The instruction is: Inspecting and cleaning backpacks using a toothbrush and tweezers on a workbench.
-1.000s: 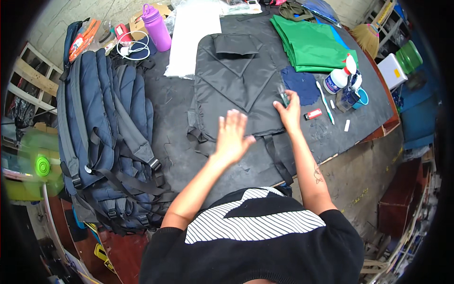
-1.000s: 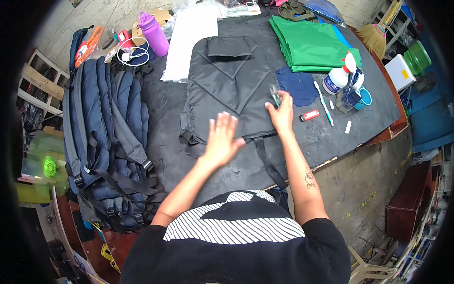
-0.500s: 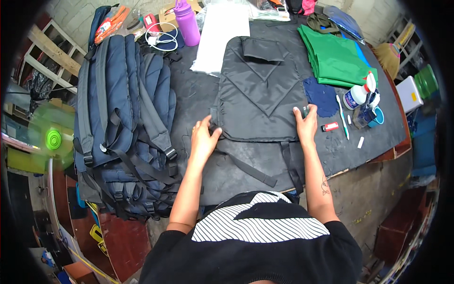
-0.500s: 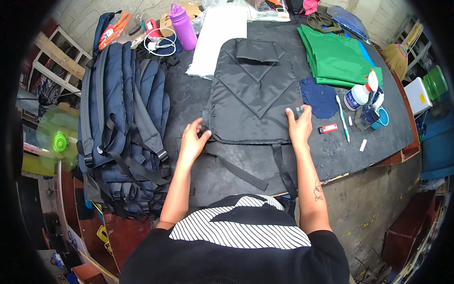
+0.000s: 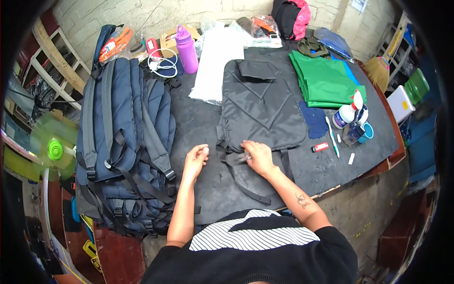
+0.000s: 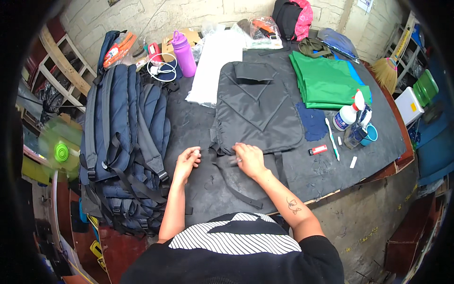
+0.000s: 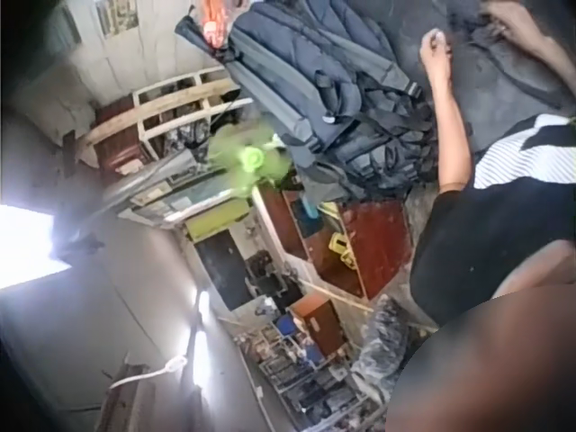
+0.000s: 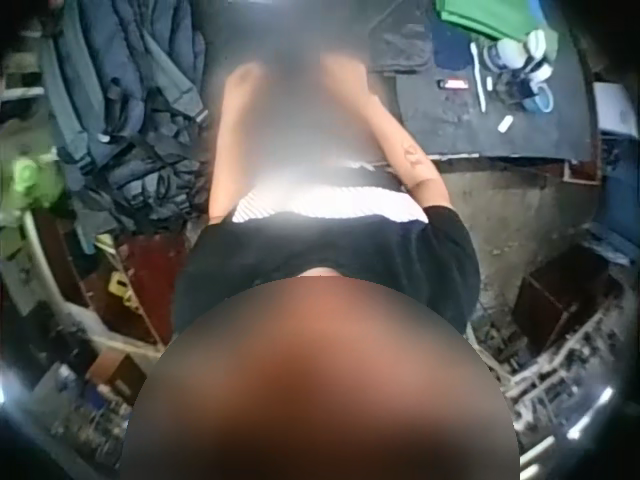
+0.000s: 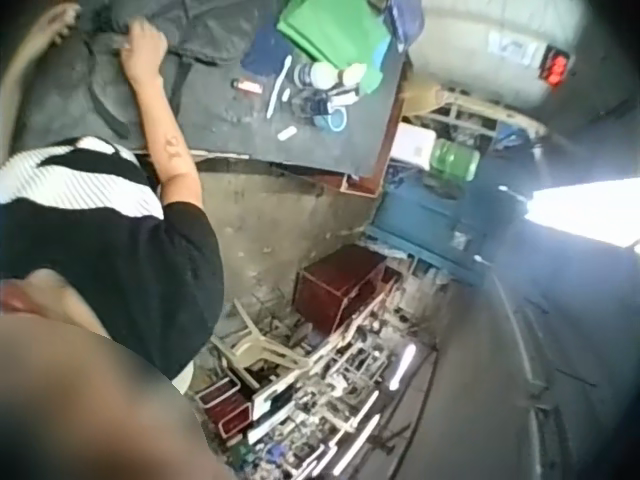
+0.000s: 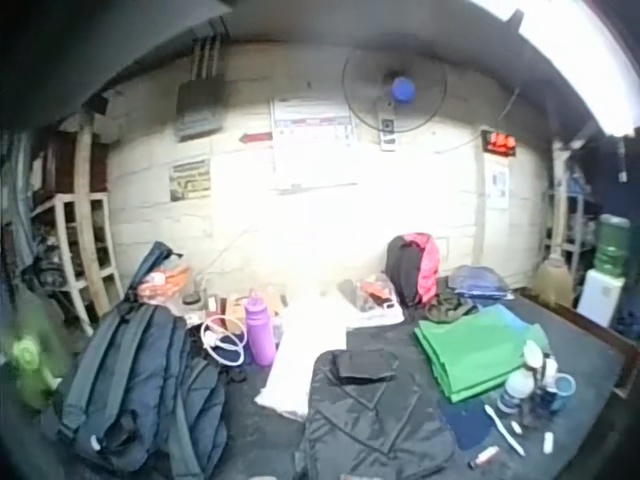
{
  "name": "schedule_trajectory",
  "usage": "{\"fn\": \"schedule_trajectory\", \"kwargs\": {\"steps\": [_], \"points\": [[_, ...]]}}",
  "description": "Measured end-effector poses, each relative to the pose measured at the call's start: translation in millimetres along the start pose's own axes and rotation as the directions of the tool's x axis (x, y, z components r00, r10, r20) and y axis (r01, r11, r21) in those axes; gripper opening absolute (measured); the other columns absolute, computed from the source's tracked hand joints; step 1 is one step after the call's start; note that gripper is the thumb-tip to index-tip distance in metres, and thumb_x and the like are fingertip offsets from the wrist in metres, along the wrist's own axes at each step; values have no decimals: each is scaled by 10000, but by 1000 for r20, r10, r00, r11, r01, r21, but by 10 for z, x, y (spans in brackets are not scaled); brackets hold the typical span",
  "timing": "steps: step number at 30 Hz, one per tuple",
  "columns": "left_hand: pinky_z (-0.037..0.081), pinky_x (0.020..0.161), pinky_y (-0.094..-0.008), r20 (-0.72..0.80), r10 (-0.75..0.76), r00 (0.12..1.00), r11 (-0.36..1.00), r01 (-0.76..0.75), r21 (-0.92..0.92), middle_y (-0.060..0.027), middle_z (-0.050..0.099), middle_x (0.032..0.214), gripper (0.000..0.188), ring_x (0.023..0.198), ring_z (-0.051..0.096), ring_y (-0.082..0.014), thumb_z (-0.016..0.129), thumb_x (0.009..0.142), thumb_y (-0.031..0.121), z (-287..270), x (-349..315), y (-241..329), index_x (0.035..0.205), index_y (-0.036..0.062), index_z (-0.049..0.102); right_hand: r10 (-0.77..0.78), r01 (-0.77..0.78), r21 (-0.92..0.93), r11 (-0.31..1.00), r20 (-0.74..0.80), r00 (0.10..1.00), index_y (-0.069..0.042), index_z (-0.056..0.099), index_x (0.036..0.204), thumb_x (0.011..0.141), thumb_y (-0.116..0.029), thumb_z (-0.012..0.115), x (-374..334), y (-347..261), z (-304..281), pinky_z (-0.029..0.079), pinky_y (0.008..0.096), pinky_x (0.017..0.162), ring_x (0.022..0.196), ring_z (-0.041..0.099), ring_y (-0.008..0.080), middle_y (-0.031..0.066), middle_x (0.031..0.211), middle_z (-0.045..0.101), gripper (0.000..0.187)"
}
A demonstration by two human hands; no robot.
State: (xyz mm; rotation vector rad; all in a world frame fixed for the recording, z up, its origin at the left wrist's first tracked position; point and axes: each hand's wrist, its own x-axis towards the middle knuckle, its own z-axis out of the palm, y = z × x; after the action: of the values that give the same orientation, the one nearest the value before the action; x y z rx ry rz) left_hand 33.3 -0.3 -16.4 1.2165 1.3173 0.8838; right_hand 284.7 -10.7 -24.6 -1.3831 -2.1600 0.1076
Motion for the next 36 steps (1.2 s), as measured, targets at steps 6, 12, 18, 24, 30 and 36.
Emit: {"fn": "schedule_trajectory", "kwargs": {"steps": [6,12,18,24,30,36], "points": [[448,688,-215,-204,78,976,977,-115,-178,-19,610,937,296,793,556,-84,555,944,275,102,91,-25,1123,47,613,185,-115,300,947,-216,959,-70,617,987,702,-126,723,467,142,-359,514,339,717,834,661,254,105,886,664,309],[443,680,-215,-234,138,962,962,-187,-200,-6,607,926,251,797,557,-80,566,930,232,263,85,67,1098,54,620,103,-126,97,987,219,970,-96,443,1293,639,-285,794,318,124,7,443,422,938,1172,513,325,156,1342,463,766],[447,682,-219,-273,86,958,961,-152,-230,-2,613,913,225,797,558,-80,572,918,199,101,68,-113,1079,51,625,184,-108,426,898,-141,973,-25,611,1092,732,16,637,500,353,-37,507,299,685,715,637,186,89,913,661,363],[459,717,-231,-157,39,987,969,-76,-234,-37,632,964,275,838,585,-107,537,946,269,311,125,-57,1109,63,619,669,245,775,583,-629,397,29,522,1203,915,-130,600,842,82,-1149,470,328,873,985,553,154,93,1134,571,338],[426,787,-248,245,-61,968,782,199,-591,-25,582,1039,554,936,548,-108,556,923,391,603,54,514,1387,142,385,681,552,758,-348,-201,705,-12,469,1253,949,-320,535,294,254,-1512,414,421,1005,1105,531,260,151,1217,542,437],[435,790,-280,-211,213,954,952,-252,-174,-55,494,984,618,875,491,-122,703,830,294,356,328,592,1346,71,444,673,-588,792,167,344,655,-26,595,949,905,-257,609,-466,304,-849,430,233,548,569,549,103,48,750,657,236]]}}
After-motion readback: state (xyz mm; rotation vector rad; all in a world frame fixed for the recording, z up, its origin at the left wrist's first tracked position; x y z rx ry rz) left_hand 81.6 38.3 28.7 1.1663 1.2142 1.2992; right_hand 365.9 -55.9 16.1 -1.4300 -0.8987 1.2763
